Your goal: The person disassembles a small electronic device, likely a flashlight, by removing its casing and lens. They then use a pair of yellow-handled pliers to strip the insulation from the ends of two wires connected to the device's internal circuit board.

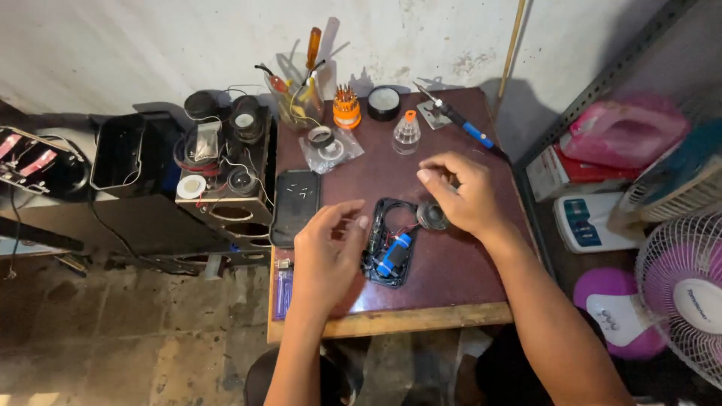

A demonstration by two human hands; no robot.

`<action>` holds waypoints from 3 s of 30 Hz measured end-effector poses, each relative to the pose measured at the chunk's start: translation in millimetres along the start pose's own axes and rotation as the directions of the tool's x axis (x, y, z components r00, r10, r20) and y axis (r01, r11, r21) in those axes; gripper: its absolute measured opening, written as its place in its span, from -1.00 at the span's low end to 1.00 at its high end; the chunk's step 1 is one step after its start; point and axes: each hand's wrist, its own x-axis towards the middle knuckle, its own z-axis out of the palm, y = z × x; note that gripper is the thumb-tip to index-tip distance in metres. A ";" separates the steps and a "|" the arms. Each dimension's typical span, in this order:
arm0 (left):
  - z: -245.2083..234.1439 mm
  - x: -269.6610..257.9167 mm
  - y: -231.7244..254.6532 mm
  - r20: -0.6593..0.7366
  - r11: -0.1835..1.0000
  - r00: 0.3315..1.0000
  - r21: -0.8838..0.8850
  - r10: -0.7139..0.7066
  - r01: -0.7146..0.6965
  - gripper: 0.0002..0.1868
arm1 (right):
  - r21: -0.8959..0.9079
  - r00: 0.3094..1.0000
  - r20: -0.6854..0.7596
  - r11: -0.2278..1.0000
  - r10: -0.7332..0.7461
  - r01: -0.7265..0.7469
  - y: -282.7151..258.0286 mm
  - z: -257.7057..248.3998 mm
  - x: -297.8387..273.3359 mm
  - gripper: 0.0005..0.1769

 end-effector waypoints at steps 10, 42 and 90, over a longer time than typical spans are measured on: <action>21.3 18.9 -24.2 -0.175 1.000 0.984 -0.015 0.015 -0.017 -0.85 | -0.051 0.999 0.036 0.998 0.033 -0.031 29.5 0.2 -11.9 -0.84; 81.6 28.7 -19.5 -0.074 0.999 0.996 -0.019 -0.043 0.041 -0.65 | 0.094 0.827 0.489 0.959 -0.278 0.267 -117.0 76.6 80.2 -0.88; 49.8 50.8 -19.5 -0.121 0.987 0.981 -0.055 -0.154 0.149 -0.90 | 0.006 0.656 0.670 0.886 -0.347 0.463 -153.5 152.5 119.2 -0.35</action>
